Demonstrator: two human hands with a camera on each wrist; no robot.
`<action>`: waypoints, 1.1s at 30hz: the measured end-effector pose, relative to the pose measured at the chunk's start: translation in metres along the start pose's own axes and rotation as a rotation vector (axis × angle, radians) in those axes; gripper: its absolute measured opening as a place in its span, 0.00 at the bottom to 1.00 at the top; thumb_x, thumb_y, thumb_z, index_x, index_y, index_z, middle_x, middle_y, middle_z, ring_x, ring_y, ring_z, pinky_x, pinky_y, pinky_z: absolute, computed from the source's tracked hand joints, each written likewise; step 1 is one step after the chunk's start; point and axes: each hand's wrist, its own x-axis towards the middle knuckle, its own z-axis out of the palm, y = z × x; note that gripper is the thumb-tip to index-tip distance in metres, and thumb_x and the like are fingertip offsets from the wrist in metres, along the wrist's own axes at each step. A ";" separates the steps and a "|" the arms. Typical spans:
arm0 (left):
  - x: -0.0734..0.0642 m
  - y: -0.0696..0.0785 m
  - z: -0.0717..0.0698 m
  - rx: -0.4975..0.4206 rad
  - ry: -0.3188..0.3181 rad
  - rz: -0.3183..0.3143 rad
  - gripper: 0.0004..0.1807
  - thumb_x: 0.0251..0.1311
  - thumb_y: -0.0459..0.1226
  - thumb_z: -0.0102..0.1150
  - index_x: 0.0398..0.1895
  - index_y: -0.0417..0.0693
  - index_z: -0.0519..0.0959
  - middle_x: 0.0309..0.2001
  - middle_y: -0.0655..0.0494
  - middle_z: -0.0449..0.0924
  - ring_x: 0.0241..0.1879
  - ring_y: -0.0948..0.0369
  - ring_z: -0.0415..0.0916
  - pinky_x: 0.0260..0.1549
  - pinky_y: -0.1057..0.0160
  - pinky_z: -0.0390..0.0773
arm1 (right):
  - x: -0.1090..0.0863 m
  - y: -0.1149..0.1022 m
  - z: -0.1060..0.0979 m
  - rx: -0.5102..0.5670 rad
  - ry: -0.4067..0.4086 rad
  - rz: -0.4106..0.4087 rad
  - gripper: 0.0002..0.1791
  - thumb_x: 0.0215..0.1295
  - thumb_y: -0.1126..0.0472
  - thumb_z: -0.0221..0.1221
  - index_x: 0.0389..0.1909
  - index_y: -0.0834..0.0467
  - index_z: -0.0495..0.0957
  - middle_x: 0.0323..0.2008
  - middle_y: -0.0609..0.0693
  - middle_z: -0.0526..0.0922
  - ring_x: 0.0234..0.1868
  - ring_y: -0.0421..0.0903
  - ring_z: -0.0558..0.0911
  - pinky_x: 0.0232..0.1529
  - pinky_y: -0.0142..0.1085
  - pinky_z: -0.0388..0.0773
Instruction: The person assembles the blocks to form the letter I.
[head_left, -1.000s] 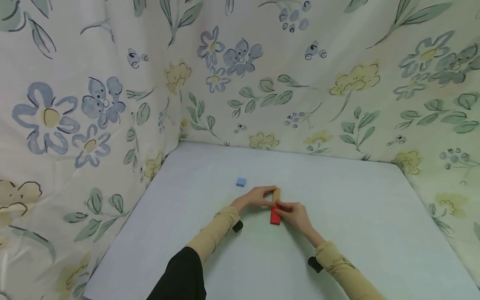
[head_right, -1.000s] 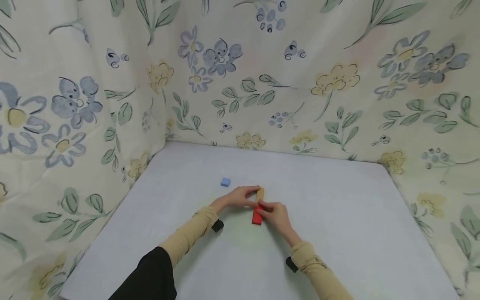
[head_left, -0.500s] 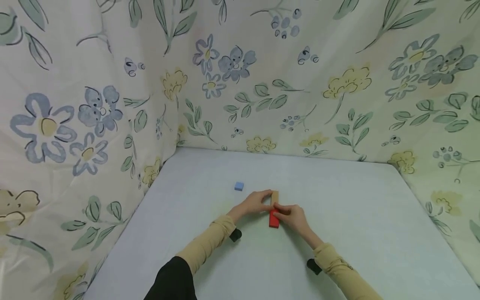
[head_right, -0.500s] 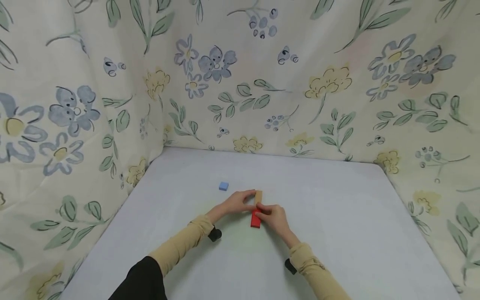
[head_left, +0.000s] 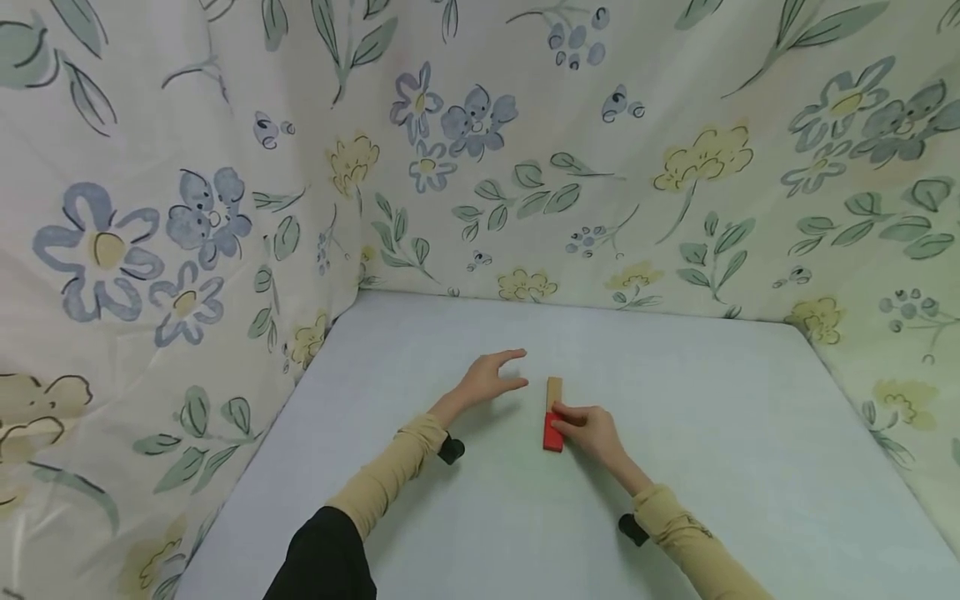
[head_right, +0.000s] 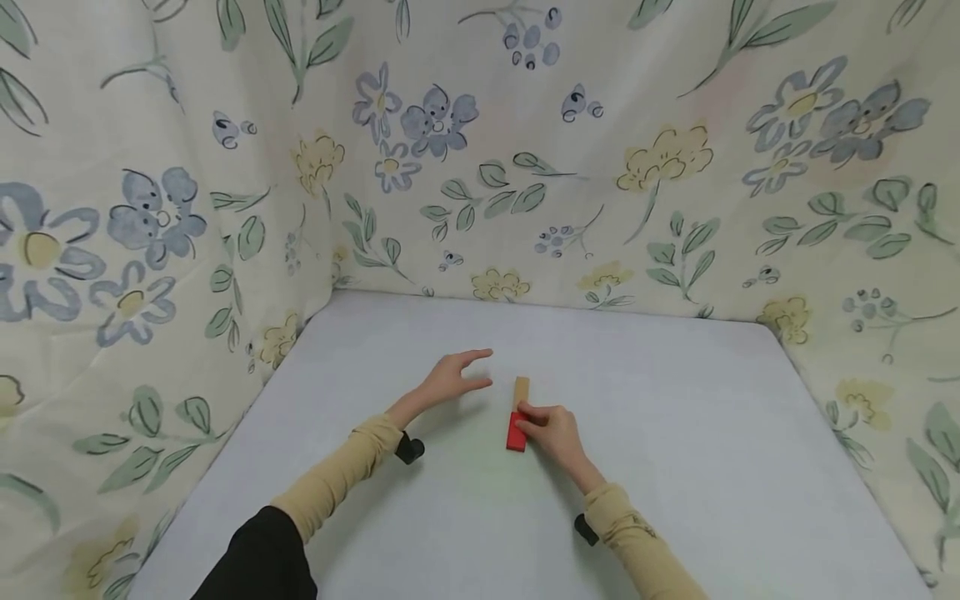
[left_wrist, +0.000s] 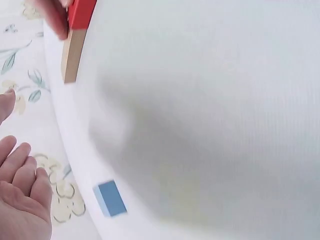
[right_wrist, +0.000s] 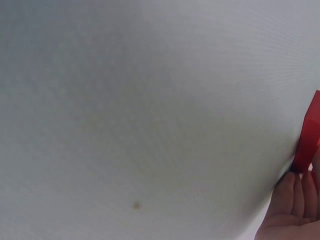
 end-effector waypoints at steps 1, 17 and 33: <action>0.000 -0.002 -0.003 0.002 0.022 0.002 0.30 0.60 0.45 0.61 0.65 0.49 0.69 0.66 0.55 0.69 0.67 0.56 0.64 0.65 0.55 0.66 | 0.000 0.000 0.000 0.001 0.001 -0.003 0.20 0.57 0.62 0.66 0.52 0.60 0.80 0.51 0.55 0.82 0.56 0.52 0.79 0.55 0.46 0.76; -0.007 -0.040 -0.029 -0.017 0.130 -0.135 0.33 0.58 0.44 0.63 0.66 0.47 0.68 0.67 0.49 0.68 0.68 0.51 0.63 0.66 0.52 0.64 | -0.002 0.000 -0.001 -0.014 0.008 -0.044 0.20 0.57 0.62 0.66 0.51 0.60 0.80 0.51 0.56 0.82 0.56 0.53 0.79 0.54 0.45 0.77; -0.010 -0.067 -0.022 -0.028 0.084 -0.146 0.31 0.59 0.43 0.63 0.64 0.40 0.70 0.65 0.44 0.69 0.66 0.47 0.64 0.65 0.51 0.65 | -0.001 -0.001 -0.001 -0.017 0.015 -0.034 0.19 0.57 0.62 0.66 0.51 0.60 0.81 0.51 0.56 0.82 0.55 0.53 0.80 0.53 0.44 0.78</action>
